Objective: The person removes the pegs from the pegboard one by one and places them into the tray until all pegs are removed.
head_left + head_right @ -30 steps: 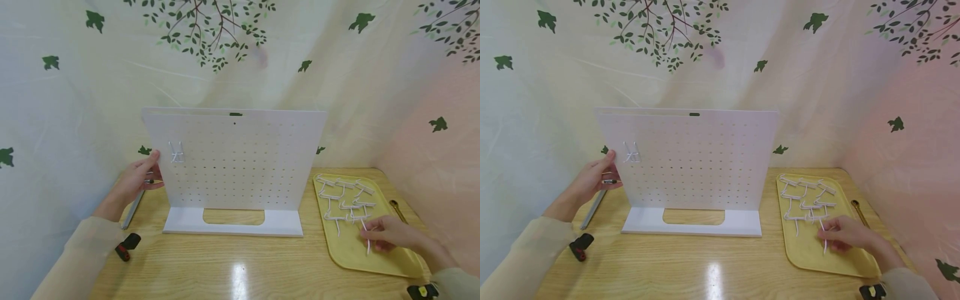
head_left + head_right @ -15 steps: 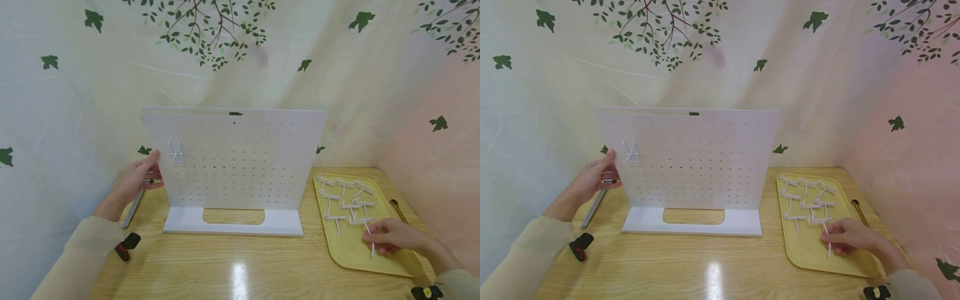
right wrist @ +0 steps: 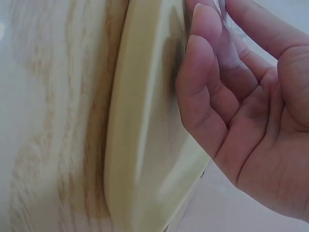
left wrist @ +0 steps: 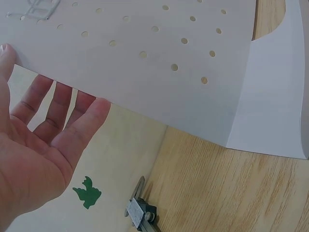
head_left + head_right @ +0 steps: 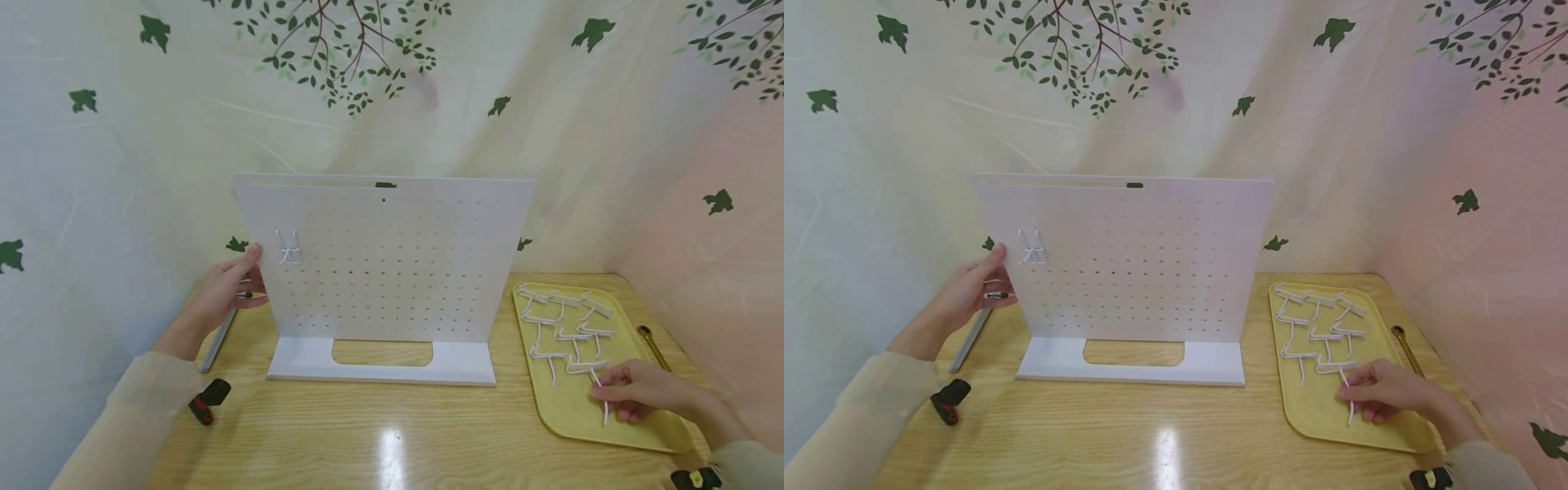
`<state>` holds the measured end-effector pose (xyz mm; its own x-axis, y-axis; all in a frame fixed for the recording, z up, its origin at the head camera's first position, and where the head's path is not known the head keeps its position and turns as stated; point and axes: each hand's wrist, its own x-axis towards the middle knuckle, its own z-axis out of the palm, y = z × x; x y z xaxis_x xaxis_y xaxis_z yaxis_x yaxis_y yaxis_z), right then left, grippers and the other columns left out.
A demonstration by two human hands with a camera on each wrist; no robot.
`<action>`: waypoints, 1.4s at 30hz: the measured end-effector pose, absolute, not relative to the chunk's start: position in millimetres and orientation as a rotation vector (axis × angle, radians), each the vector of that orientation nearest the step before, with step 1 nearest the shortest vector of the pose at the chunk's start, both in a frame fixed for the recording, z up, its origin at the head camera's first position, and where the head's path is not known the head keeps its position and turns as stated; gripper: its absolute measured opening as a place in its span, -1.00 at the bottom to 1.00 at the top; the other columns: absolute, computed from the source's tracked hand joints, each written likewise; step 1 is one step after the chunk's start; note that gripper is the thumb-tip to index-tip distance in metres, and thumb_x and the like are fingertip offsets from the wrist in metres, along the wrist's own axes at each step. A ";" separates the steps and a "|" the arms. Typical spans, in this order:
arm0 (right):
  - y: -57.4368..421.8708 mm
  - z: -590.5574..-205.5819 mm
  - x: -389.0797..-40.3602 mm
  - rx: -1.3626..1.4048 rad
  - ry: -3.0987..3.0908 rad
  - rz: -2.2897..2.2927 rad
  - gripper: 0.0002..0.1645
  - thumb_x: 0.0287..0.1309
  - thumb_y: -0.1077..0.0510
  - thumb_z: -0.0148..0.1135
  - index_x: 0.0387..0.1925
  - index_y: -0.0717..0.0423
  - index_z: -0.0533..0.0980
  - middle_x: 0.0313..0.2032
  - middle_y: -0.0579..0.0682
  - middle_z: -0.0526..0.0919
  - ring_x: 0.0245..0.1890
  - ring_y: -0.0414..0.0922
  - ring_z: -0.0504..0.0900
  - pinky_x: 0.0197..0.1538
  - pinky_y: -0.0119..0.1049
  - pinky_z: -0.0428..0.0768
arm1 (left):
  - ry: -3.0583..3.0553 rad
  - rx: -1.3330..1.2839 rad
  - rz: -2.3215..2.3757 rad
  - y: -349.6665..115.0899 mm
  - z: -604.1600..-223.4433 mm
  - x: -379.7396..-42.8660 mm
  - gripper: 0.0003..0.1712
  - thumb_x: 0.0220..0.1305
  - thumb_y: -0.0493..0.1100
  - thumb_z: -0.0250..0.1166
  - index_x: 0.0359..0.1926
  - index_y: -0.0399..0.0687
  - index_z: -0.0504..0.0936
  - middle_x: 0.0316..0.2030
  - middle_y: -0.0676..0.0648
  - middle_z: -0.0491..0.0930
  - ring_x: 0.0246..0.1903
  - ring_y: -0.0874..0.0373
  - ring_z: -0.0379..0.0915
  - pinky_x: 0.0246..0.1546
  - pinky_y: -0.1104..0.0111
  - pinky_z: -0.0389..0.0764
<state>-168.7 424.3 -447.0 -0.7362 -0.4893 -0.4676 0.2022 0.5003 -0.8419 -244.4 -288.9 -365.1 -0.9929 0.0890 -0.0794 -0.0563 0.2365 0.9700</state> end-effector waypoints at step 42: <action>325.8 -357.0 -178.1 -0.447 2.139 -1.505 -0.61 0.57 0.15 0.02 0.32 0.07 0.41 -0.04 0.24 0.65 -0.24 0.07 0.72 -0.27 -0.04 0.75 | 2.371 0.030 1.872 -290.0 -364.8 -243.4 -0.25 0.42 0.42 0.04 0.09 -0.17 0.55 -0.14 -0.07 0.61 -0.15 0.06 0.63 -0.09 0.17 0.73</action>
